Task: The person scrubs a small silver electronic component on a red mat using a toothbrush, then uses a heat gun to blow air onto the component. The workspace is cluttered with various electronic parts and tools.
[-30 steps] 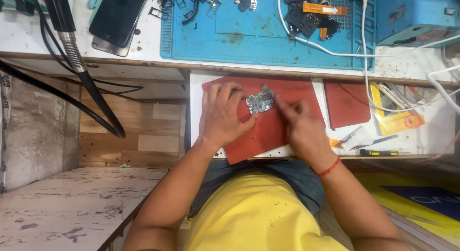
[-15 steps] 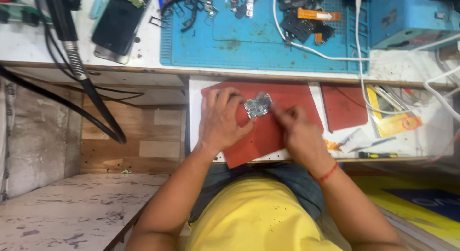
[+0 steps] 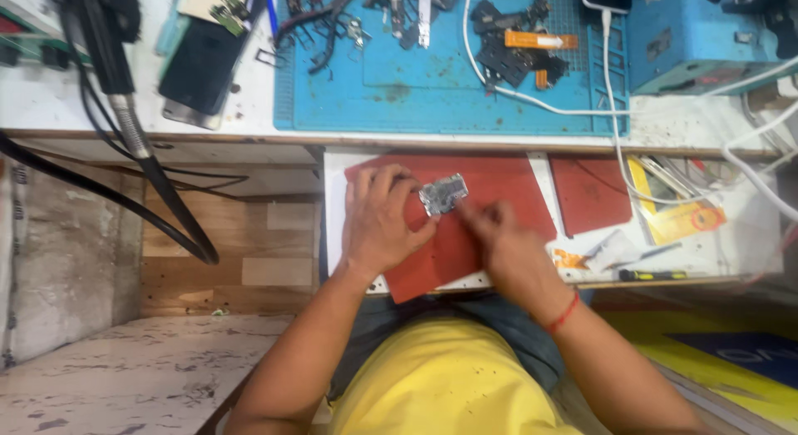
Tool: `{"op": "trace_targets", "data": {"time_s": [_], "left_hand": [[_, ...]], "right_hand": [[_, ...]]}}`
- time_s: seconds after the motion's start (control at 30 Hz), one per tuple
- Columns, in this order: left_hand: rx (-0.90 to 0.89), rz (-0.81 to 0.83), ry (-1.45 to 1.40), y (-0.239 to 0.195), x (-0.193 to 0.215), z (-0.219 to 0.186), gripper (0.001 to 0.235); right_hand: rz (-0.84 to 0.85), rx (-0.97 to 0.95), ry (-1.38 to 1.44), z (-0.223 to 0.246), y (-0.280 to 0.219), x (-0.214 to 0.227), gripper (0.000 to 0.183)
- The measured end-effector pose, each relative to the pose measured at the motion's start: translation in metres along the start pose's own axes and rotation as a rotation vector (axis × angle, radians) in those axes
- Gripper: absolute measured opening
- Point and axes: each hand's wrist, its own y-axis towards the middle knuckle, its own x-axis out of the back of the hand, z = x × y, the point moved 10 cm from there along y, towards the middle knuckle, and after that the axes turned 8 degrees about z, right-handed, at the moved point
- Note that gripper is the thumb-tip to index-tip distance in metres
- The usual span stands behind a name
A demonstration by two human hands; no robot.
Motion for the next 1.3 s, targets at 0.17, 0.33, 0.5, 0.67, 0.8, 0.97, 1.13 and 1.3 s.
{"op": "trace_targets", "data": {"time_s": [0.17,0.33,0.5,0.67,0.8,0.97,1.13,1.3], "left_hand": [[-0.023,-0.007,0.022,-0.001,0.001,-0.002,0.047],[0.009,0.017,0.020,0.002,0.001,0.003,0.047],[-0.015,-0.022,0.014,0.000,0.006,-0.001,0.048],[0.002,-0.004,-0.010,0.000,0.001,-0.003,0.046],[-0.014,-0.008,0.019,-0.001,0.007,-0.002,0.046],[-0.008,-0.003,0.018,0.002,0.007,-0.003,0.047],[0.018,0.004,-0.018,-0.002,0.001,-0.004,0.045],[-0.009,0.009,0.017,0.001,0.007,-0.002,0.047]], "right_hand": [[0.018,-0.097,0.032,-0.004,-0.001,-0.002,0.066],[0.068,-0.046,0.004,0.009,0.007,-0.004,0.069],[0.073,0.101,0.042,0.022,0.008,-0.004,0.073],[0.007,-0.072,-0.026,-0.005,0.002,0.001,0.064],[0.054,0.007,-0.008,0.007,0.004,-0.007,0.065],[0.025,-0.013,0.009,0.008,0.010,0.000,0.068],[-0.007,-0.090,0.021,-0.005,-0.002,-0.003,0.063],[0.037,-0.082,0.031,-0.007,0.005,-0.009,0.064]]}}
